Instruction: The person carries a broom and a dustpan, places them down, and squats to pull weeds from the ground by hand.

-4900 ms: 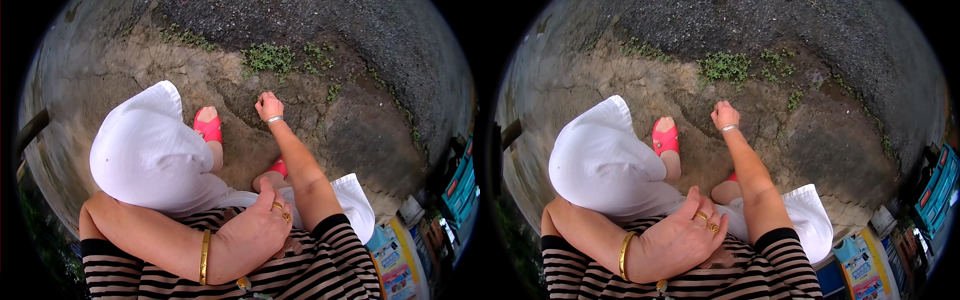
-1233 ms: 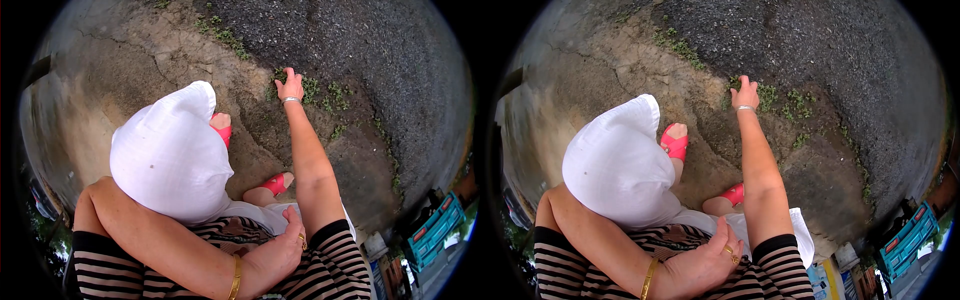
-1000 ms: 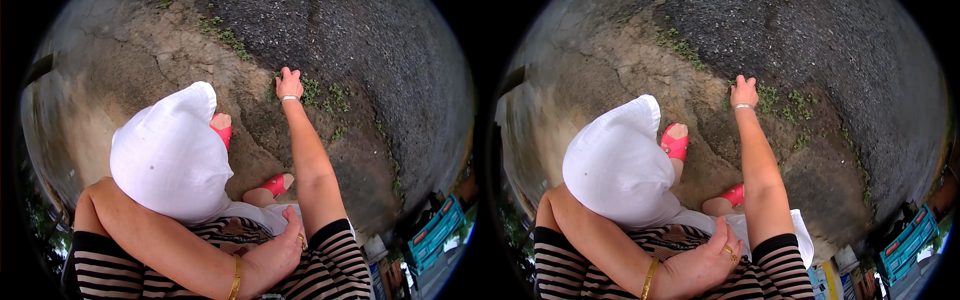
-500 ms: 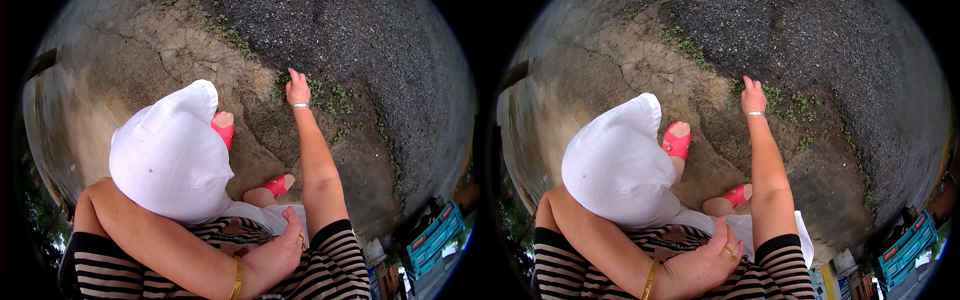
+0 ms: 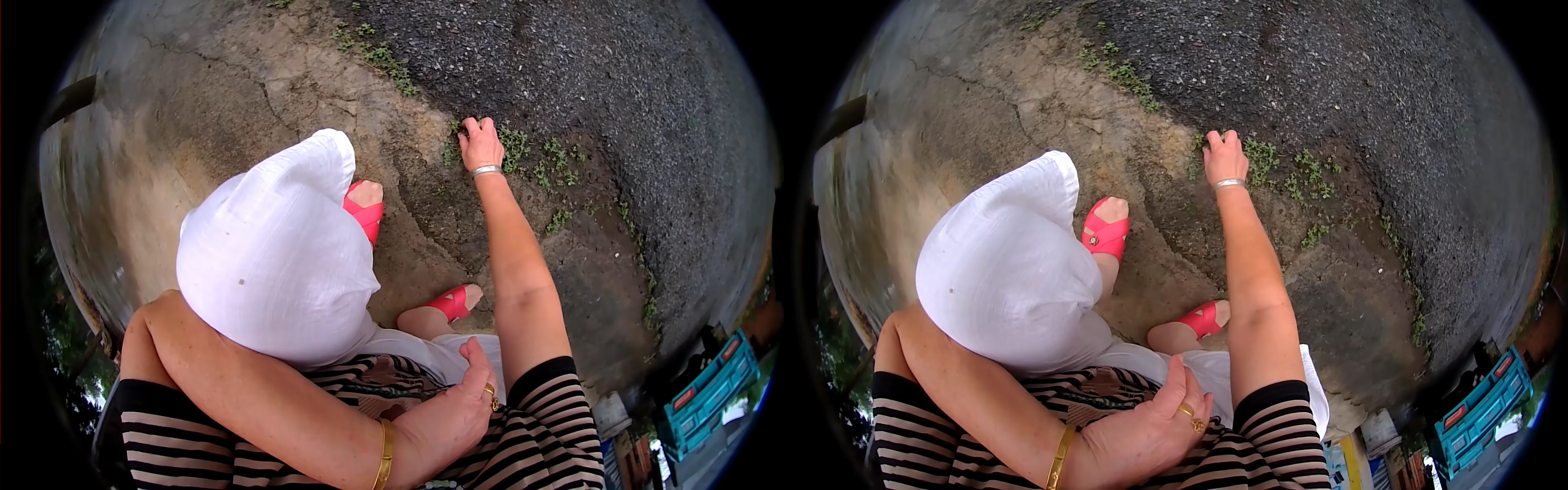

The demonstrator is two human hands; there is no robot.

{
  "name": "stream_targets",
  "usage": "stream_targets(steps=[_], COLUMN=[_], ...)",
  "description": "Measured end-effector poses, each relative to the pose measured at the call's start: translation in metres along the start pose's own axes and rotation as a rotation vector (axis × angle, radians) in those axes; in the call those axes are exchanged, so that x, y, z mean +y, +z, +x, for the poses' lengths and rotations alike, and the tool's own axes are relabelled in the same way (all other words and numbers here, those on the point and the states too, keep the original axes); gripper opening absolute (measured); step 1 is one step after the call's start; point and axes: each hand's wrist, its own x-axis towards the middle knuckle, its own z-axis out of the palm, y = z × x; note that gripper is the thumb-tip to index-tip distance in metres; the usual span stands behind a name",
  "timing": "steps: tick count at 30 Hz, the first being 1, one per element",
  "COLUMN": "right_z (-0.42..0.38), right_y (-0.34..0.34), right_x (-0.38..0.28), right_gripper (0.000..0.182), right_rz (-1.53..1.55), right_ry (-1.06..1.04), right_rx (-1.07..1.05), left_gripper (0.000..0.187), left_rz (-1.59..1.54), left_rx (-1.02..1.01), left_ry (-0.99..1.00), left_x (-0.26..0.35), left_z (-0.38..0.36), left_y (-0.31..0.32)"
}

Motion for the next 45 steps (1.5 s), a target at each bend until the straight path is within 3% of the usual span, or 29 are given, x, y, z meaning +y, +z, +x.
stream_targets(steps=[8, 18, 23, 32, 35, 41, 45], right_z=[0.004, 0.001, -0.001, 0.001, 0.008, 0.011, 0.007], right_y=[-0.004, -0.002, 0.004, 0.009, -0.001, 0.01, 0.022], right_x=[-0.007, 0.007, 0.005, 0.005, 0.005, 0.002, 0.009], right_gripper=[0.026, 0.021, 0.018, 0.008, 0.007, 0.008, 0.01], right_rz=[-0.028, 0.161, -0.031, -0.406, -0.555, -0.591, -0.544], right_ry=[0.015, 0.146, 0.037, -0.084, -0.17, -0.053, 0.051], right_rx=[-0.135, 0.128, 0.135, -0.006, -0.018, -0.078, -0.097], left_gripper=[0.04, 0.039, 0.04, 0.036, 0.041, 0.036, 0.042], left_rz=[-0.114, -0.065, -0.11, -0.06, -0.055, -0.052, -0.047], left_rx=[-0.032, 0.026, -0.017, 0.017, 0.012, -0.02, -0.004], left_ry=[-0.05, 0.007, -0.084, -0.015, -0.123, -0.03, -0.118], left_x=[-0.009, 0.007, -0.002, 0.004, -0.005, 0.003, -0.006], left_z=[-0.004, 0.001, -0.005, -0.002, -0.01, -0.004, -0.013], left_y=[-0.023, -0.002, -0.021, -0.003, -0.02, -0.004, -0.021])
